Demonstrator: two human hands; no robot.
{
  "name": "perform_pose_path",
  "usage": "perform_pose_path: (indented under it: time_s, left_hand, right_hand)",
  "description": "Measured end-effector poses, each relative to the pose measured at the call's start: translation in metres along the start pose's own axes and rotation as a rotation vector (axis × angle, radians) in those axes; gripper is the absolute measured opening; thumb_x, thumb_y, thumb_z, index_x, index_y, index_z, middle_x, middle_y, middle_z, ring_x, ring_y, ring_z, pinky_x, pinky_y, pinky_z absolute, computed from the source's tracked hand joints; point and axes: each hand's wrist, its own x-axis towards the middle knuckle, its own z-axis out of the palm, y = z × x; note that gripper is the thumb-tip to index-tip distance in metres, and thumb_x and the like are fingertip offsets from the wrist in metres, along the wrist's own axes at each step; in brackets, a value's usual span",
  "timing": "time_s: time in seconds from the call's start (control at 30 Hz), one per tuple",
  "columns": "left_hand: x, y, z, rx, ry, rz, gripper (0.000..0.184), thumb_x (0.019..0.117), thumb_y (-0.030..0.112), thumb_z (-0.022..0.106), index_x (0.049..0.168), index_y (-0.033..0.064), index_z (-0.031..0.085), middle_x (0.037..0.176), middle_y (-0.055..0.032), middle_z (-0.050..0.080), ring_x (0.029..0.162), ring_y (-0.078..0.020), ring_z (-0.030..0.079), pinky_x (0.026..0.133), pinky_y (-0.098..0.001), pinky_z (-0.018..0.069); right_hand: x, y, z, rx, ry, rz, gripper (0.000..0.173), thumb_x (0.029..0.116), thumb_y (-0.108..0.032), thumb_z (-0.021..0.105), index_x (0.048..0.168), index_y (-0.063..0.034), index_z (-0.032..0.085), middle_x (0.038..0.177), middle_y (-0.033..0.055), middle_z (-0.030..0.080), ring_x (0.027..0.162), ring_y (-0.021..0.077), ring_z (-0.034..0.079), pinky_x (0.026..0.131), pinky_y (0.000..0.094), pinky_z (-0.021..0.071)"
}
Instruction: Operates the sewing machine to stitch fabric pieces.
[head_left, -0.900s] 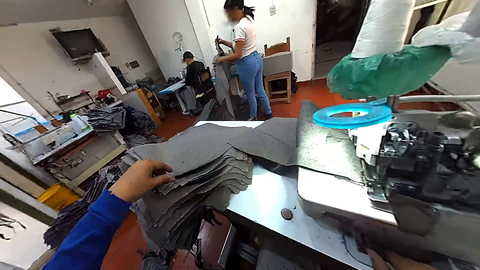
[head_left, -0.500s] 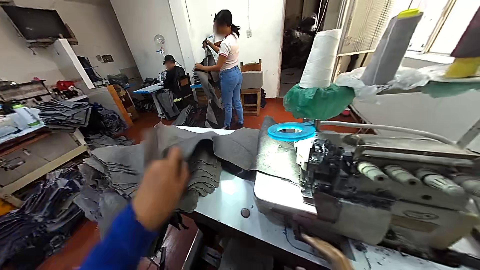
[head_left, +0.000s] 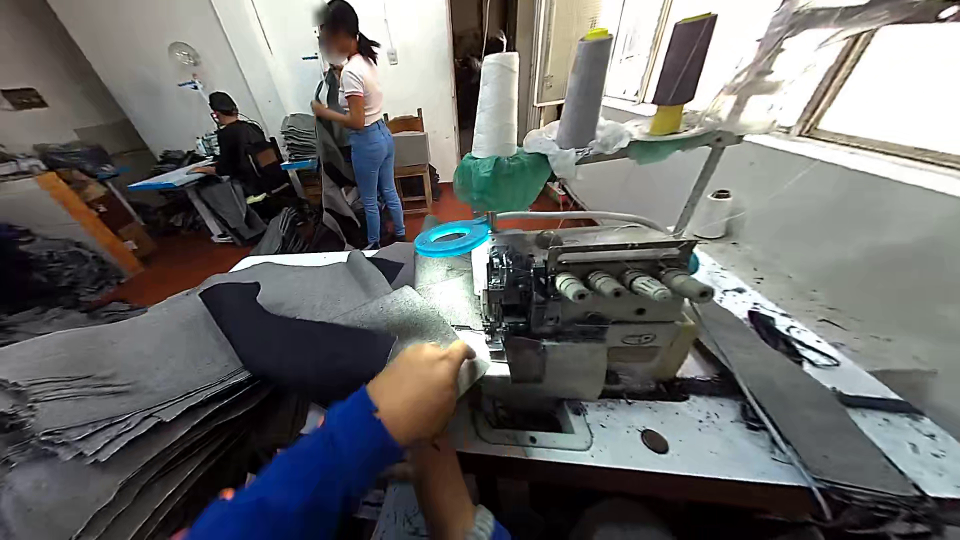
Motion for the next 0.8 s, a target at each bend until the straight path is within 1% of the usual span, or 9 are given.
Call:
perform_pose_path:
  time_s: [0.1,0.17,0.3,0.4,0.47,0.53,0.67,0.73,0.8]
  left_hand:
    - [0.013,-0.006,-0.027,0.176,-0.365,-0.007,0.042,0.1060,0.001,0.040,0.146,0.0056,0.053,0.127,-0.0240,0.065,0.116,-0.0399,0.064,0.099,-0.0567,0.0480]
    - [0.010,-0.021,-0.036,0.331,-0.446,0.073,0.050,0.1026,-0.001,0.047,0.150,0.0142,0.052,0.140,-0.0167,0.060,0.125,-0.0342,0.060,0.105,-0.0526,0.0458]
    - [-0.002,-0.079,0.028,0.329,0.106,0.501,0.064,0.0885,0.027,0.071,0.146,0.0033,0.056,0.146,-0.0177,0.059,0.133,-0.0384,0.058,0.107,-0.0587,0.0473]
    - [-0.021,-0.077,0.095,0.256,0.376,0.465,0.078,0.0872,0.039,0.077,0.144,-0.0092,0.052,0.147,-0.0339,0.050,0.136,-0.0603,0.044,0.110,-0.0743,0.0328]
    - [-0.022,-0.079,0.131,0.346,0.528,0.475,0.074,0.0937,0.054,0.063,0.142,-0.0009,0.058,0.144,-0.0264,0.058,0.136,-0.0567,0.047,0.110,-0.0703,0.0342]
    - [-0.016,-0.076,0.150,0.335,0.624,0.484,0.073,0.0960,0.062,0.055,0.146,0.0080,0.057,0.142,-0.0219,0.061,0.140,-0.0496,0.046,0.115,-0.0594,0.0350]
    - [-0.003,-0.078,0.128,0.239,0.745,0.555,0.075,0.0944,0.076,0.041,0.140,0.0195,0.059,0.132,-0.0125,0.064,0.133,-0.0278,0.053,0.109,-0.0381,0.0407]
    - [0.006,-0.080,0.107,0.122,0.727,0.543,0.072,0.0970,0.071,0.044,0.123,0.0088,0.071,0.119,-0.0203,0.070,0.114,-0.0352,0.066,0.095,-0.0493,0.0518]
    - [0.022,-0.085,0.104,0.166,0.810,0.478,0.053,0.0971,0.056,0.056,0.112,0.0084,0.073,0.110,-0.0176,0.072,0.103,-0.0369,0.068,0.087,-0.0519,0.0533]
  right_hand:
    - [0.002,-0.004,0.022,0.023,-0.064,0.227,0.028,0.1076,-0.006,0.045,0.130,0.0088,0.051,0.106,0.0185,0.070,0.086,0.0206,0.073,0.075,0.0357,0.0621]
    - [-0.008,-0.006,0.011,-0.092,-0.171,0.119,0.020,0.1010,0.004,0.048,0.118,0.0116,0.057,0.097,0.0155,0.067,0.083,0.0162,0.069,0.076,0.0330,0.0593]
    - [-0.028,-0.017,-0.092,-0.581,-0.322,-0.194,0.017,0.0967,0.003,0.056,0.105,0.0137,0.065,0.094,0.0223,0.071,0.089,0.0257,0.070,0.086,0.0414,0.0549]
    - [-0.057,-0.035,-0.181,-0.890,0.020,-0.357,0.024,0.1000,-0.007,0.056,0.114,0.0056,0.071,0.095,0.0181,0.075,0.088,0.0282,0.074,0.083,0.0473,0.0592]
    - [-0.074,-0.052,-0.243,-1.126,0.423,-0.393,0.027,0.0994,-0.009,0.055,0.118,0.0024,0.071,0.095,0.0180,0.074,0.084,0.0317,0.073,0.077,0.0505,0.0591]
    - [-0.086,-0.068,-0.304,-1.346,0.654,-0.283,0.029,0.1013,-0.009,0.054,0.124,0.0014,0.068,0.110,0.0253,0.070,0.101,0.0435,0.069,0.088,0.0611,0.0548]
    - [-0.084,-0.091,-0.344,-1.476,0.628,0.018,0.032,0.0988,-0.003,0.059,0.129,0.0049,0.064,0.119,0.0340,0.061,0.109,0.0542,0.061,0.092,0.0665,0.0495]
    - [-0.079,-0.089,-0.346,-1.504,0.608,0.037,0.027,0.0988,-0.003,0.060,0.124,0.0057,0.065,0.117,0.0316,0.064,0.110,0.0512,0.062,0.094,0.0639,0.0497]
    - [-0.077,-0.080,-0.356,-1.557,0.608,-0.057,0.019,0.0946,0.001,0.065,0.113,0.0065,0.068,0.109,0.0290,0.067,0.104,0.0495,0.065,0.090,0.0642,0.0517]
